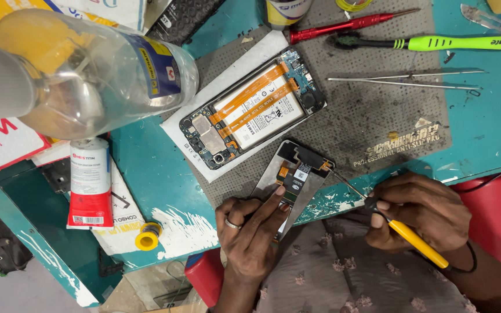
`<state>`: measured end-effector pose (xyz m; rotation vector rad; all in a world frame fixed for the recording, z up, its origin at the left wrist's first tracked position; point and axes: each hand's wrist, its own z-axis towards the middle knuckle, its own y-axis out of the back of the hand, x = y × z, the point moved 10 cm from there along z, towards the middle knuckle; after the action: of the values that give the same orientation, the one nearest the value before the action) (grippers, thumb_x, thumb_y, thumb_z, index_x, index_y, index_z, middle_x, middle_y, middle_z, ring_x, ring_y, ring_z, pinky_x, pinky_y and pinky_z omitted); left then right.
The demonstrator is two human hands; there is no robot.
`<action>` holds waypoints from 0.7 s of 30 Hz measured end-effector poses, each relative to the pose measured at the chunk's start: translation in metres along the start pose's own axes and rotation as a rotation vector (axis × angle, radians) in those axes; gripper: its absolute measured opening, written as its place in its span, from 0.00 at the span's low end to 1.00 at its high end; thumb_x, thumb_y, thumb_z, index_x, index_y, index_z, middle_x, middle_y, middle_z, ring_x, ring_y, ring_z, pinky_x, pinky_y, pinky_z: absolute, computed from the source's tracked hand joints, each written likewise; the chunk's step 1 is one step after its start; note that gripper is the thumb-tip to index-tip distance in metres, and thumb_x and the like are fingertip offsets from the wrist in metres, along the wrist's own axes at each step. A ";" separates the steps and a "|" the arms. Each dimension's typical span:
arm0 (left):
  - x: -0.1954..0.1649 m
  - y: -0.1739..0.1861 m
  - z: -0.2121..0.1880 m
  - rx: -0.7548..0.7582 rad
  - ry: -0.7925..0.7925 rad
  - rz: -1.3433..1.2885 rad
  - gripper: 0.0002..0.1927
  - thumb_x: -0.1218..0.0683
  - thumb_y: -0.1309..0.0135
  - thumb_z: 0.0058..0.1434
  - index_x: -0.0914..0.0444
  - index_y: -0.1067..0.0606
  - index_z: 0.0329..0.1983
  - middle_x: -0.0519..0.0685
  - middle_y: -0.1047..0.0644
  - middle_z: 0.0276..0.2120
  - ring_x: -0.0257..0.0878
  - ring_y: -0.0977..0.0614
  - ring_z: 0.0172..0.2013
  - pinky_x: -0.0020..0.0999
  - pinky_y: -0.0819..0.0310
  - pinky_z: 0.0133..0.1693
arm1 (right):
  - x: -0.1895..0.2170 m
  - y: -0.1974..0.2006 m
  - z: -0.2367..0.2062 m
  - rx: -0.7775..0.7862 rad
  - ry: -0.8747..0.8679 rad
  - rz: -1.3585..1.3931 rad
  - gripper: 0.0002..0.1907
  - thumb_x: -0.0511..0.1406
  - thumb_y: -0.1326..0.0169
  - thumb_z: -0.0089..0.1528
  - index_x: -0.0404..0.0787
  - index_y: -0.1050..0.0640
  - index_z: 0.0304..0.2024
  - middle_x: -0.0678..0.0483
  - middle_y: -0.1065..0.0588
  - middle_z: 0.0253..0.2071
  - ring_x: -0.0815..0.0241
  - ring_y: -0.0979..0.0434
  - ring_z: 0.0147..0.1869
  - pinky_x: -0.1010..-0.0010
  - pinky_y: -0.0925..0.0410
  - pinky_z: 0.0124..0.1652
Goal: The person repairs a disassembled smartphone on a workbench, holding the phone steady with one hand while using a screwdriver and a soldering iron on its internal components. They reposition the phone, work on a small attached part, and continue soldering near the battery area.
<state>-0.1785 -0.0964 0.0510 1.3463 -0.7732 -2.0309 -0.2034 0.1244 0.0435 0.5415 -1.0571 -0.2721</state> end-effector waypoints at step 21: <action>0.002 -0.002 -0.004 0.001 0.010 -0.001 0.06 0.58 0.36 0.59 0.61 0.20 0.38 0.46 0.16 0.49 0.39 0.20 0.39 0.40 0.31 0.48 | 0.004 0.001 0.001 0.004 0.076 0.008 0.05 0.28 0.41 0.52 0.36 0.26 0.27 0.49 0.26 0.28 0.55 0.20 0.31 0.67 0.25 0.30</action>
<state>-0.1755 -0.0970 0.0469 1.3565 -0.7689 -2.0229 -0.2021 0.1233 0.0476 0.5467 -0.9866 -0.2408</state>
